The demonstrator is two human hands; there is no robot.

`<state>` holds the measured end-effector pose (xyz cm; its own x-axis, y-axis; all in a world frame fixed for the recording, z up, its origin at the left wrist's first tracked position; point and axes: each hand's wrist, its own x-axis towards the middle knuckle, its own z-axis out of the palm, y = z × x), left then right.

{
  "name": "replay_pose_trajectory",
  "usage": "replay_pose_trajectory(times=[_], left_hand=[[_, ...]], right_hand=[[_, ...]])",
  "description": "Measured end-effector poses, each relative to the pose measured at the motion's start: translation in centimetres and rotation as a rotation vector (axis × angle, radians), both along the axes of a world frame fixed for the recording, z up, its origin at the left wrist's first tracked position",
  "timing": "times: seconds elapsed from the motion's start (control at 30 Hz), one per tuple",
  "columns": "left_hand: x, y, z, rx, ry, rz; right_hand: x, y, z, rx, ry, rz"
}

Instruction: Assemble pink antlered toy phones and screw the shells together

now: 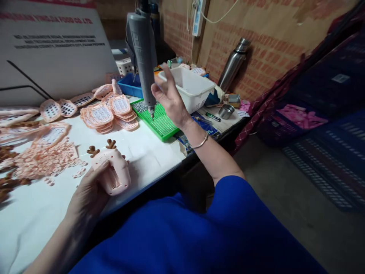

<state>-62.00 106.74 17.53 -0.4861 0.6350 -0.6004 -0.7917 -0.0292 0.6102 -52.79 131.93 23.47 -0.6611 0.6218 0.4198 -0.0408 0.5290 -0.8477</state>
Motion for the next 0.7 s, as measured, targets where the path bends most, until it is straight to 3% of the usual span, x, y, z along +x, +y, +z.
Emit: replay_pose_trajectory(times=[0.07,0.13,0.47,0.57,0.7], left_hand=[[0.3,0.9,0.0,-0.013,-0.007,-0.054],[0.5,1.7,0.0,-0.015,-0.01,-0.095],[0.9,3.0,-0.3,-0.065,0.024,-0.147],[1.0,2.8,-0.3,-0.094,0.019,-0.127],[0.9,2.4,-0.3,-0.1,0.014,-0.114]], right_hand=[[-0.3,1.1,0.7,-0.123,-0.03,0.165],[-0.5,1.2,1.0,-0.192,-0.015,0.222],[-1.6,-3.5,-1.7,-0.336,0.052,-0.017],[-1.9,-5.0,-1.7,-0.372,0.077,-0.024],[-2.0,-7.1,-1.3,-0.474,0.056,0.067]])
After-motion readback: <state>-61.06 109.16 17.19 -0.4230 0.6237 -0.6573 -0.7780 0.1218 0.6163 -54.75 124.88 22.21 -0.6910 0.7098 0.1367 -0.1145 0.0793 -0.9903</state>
